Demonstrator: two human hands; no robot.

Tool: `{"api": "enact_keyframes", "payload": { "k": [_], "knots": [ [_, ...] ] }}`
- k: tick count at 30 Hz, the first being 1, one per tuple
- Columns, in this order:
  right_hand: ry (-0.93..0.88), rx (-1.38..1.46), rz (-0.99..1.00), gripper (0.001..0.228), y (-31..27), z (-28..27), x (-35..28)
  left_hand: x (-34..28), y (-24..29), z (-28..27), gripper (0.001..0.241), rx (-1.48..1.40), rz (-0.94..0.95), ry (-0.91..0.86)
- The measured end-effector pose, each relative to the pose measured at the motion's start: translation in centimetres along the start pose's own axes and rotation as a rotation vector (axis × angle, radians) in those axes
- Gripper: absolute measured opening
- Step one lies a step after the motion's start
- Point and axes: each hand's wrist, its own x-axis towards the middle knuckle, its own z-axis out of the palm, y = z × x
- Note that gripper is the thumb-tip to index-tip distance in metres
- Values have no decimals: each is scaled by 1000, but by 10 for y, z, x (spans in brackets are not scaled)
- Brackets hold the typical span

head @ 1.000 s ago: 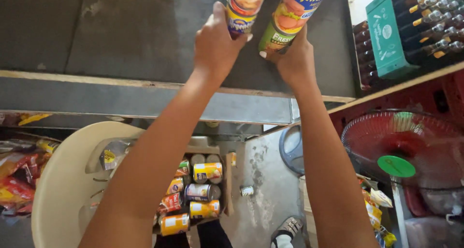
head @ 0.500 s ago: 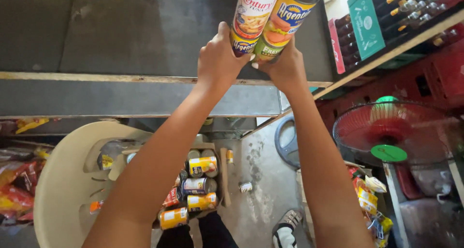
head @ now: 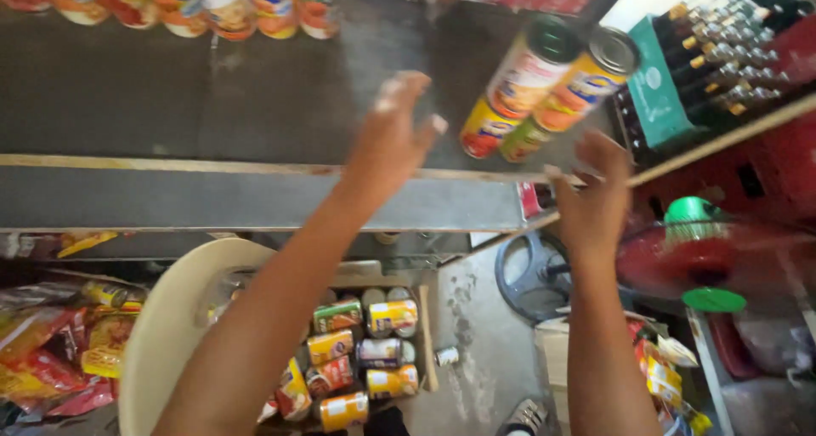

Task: Organizing and stocking various canned goods on a shelf from a box.

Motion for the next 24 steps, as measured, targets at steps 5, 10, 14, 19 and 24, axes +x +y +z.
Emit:
{"api": "enact_keyframes", "payload": {
  "k": [5, 10, 14, 19, 24],
  "knots": [
    [-74, 2, -168, 38, -68, 77, -22, 17, -113, -82, 48, -19, -41, 313],
    [-326, 38, -253, 46, -71, 202, 63, 32, -171, -108, 57, 243, 38, 342],
    [-274, 106, -302, 64, -24, 296, 128, 30, -186, -97, 52, 66, -75, 289],
    [-254, 217, -327, 75, -22, 367, 163, 38, -186, -91, 61, 131, -20, 353],
    [-214, 387, -119, 61, -30, 386, 165, 43, -184, -87, 73, -114, -67, 294]
  ]
}}
